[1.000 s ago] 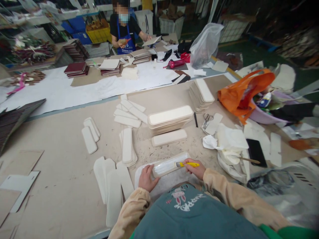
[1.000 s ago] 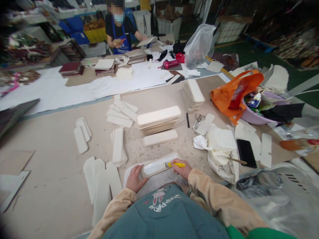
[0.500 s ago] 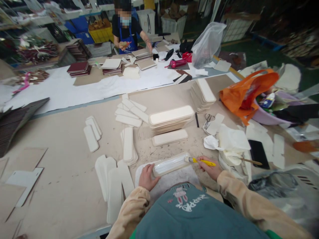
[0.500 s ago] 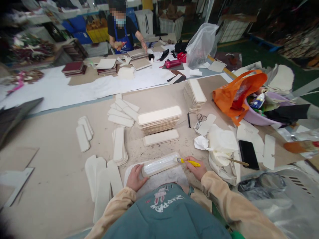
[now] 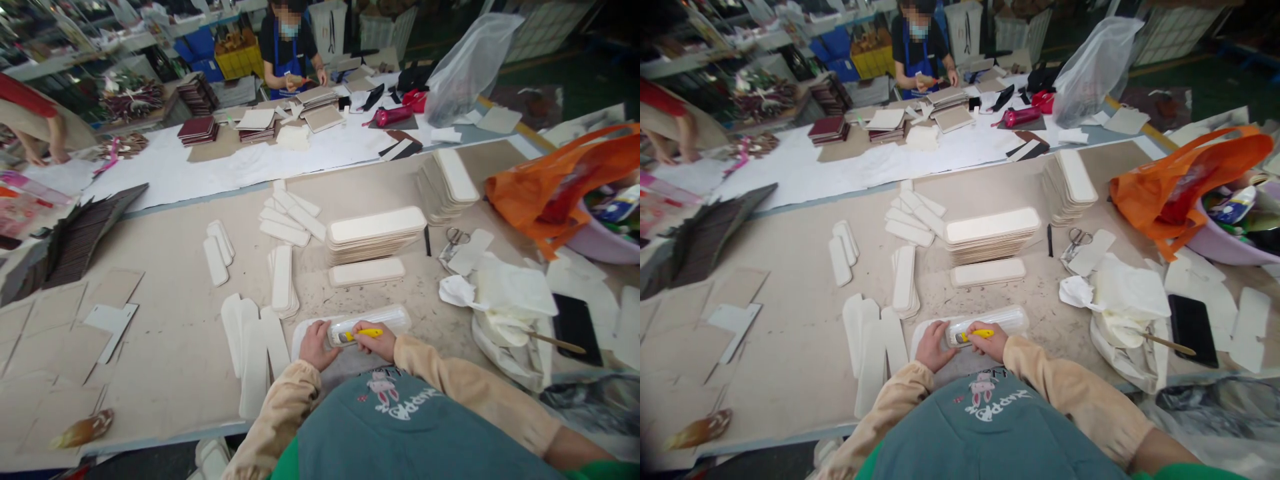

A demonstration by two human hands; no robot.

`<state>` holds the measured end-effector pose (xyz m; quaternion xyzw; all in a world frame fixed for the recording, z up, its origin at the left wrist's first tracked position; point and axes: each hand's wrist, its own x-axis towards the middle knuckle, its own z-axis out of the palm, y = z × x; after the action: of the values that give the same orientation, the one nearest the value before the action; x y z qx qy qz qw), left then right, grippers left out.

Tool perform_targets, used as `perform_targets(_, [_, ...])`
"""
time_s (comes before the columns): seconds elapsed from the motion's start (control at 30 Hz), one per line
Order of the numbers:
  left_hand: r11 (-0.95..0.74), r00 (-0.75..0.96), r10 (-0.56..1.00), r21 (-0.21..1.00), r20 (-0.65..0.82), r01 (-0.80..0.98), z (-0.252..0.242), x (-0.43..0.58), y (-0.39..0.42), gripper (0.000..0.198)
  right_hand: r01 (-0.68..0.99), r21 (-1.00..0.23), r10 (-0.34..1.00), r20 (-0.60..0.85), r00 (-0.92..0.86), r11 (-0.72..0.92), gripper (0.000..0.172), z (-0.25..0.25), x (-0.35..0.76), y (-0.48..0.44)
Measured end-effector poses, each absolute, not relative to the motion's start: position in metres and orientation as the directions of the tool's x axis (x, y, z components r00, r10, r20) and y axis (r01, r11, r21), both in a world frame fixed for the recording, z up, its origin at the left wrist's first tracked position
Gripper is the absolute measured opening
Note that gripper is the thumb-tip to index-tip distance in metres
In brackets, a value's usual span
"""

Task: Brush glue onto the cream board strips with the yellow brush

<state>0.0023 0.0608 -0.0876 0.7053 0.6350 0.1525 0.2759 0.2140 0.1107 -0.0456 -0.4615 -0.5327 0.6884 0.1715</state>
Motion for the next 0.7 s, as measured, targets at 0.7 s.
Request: perform_targets(0.7, [-0.023,-0.037,0.995,0.546,0.098,0.837,-0.085,-0.019,0.043,0.051,-0.049,-0.949,0.927,-0.314,0.206,-0.311,0.025,-0.003,0.382,0.116])
